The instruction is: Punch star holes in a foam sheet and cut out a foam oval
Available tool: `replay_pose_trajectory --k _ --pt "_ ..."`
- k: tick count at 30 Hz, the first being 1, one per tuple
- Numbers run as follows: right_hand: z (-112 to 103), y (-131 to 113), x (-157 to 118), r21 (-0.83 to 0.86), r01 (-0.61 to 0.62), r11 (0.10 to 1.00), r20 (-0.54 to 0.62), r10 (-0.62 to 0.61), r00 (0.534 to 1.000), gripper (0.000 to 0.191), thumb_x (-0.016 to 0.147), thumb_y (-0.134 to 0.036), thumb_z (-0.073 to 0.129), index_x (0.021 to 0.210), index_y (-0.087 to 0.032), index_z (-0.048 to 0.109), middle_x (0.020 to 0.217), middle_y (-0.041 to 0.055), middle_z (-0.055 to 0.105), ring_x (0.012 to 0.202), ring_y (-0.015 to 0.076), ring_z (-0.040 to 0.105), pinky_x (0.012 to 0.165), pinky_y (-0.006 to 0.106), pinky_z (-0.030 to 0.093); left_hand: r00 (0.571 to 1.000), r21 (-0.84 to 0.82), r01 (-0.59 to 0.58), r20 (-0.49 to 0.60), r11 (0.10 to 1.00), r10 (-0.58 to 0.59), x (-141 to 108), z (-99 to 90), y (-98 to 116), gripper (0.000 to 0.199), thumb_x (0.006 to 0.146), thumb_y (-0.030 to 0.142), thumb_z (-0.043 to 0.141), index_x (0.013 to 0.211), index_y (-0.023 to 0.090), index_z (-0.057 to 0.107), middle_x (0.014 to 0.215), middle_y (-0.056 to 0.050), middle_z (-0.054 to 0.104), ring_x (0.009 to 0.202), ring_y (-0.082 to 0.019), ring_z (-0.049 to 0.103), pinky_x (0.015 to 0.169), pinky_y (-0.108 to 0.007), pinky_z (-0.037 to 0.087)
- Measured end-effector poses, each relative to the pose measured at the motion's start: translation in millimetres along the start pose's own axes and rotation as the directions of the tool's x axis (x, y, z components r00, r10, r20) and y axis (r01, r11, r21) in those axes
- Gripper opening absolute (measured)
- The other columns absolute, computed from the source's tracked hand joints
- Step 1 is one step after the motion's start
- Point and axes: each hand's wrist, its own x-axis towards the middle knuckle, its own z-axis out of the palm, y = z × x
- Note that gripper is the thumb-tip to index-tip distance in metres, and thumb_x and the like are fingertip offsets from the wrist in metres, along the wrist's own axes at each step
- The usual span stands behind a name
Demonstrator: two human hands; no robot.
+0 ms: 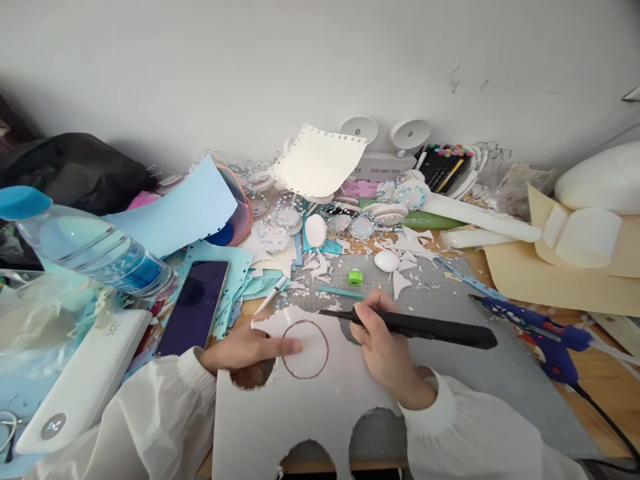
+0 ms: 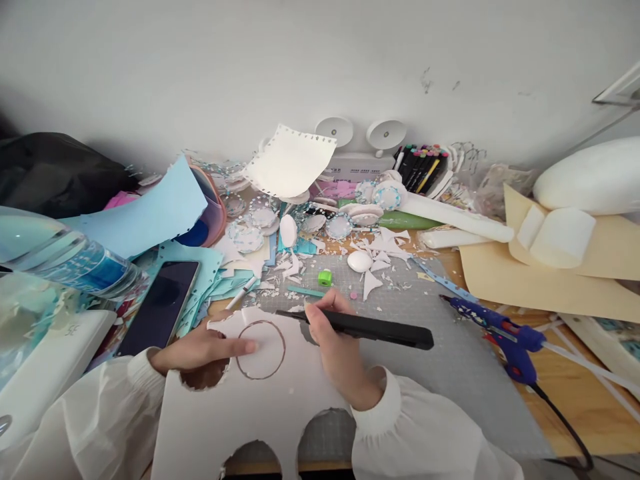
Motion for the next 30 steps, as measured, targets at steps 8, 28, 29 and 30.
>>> replay_pose_trajectory --k 8,28,29,30 --pt "-4 -4 -7 -0.188 0.132 0.973 0.069 -0.121 0.990 0.025 0.083 -0.033 0.061 0.066 -0.023 0.047 0.055 -0.0056 0.046 0.051 0.0109 0.041 0.049 0.024 0.033 0.988 0.112 -0.129 0.097 0.985 0.119 3 -4.5 -6 0.040 0.074 0.043 0.075 0.109 0.025 0.068 0.108 -0.008 0.071 0.101 -0.027 0.063 0.088 -0.039 0.050" --pt "6 -16 -8 -0.359 0.259 0.897 0.074 -0.249 0.966 0.024 0.082 -0.030 0.058 0.063 -0.022 0.045 0.053 -0.0072 0.040 0.045 0.0089 0.039 0.043 0.022 0.030 0.990 0.123 -0.076 0.125 0.989 0.061 2 -6.5 -2 0.051 0.071 0.041 0.075 0.117 0.021 0.066 0.097 -0.003 0.074 0.098 -0.024 0.064 0.085 -0.029 0.048" --pt "6 -16 -8 -0.364 0.268 0.892 0.078 -0.258 0.963 0.025 0.082 -0.030 0.058 0.063 -0.022 0.045 0.053 -0.0072 0.039 0.045 0.0088 0.039 0.043 0.022 0.030 0.993 0.135 -0.067 0.109 0.989 0.052 2 -6.8 -3 0.049 0.071 0.042 0.075 0.114 0.020 0.068 0.097 -0.003 0.073 0.096 -0.023 0.064 0.084 -0.028 0.049" --pt "6 -16 -9 -0.370 0.279 0.886 0.083 -0.268 0.960 0.025 0.083 -0.030 0.057 0.063 -0.022 0.044 0.053 -0.0073 0.038 0.045 0.0087 0.038 0.043 0.022 0.029 0.995 0.146 -0.057 0.093 0.988 0.043 2 -6.9 -4 0.047 0.070 0.043 0.075 0.110 0.020 0.069 0.099 -0.004 0.073 0.094 -0.023 0.064 0.083 -0.028 0.049"
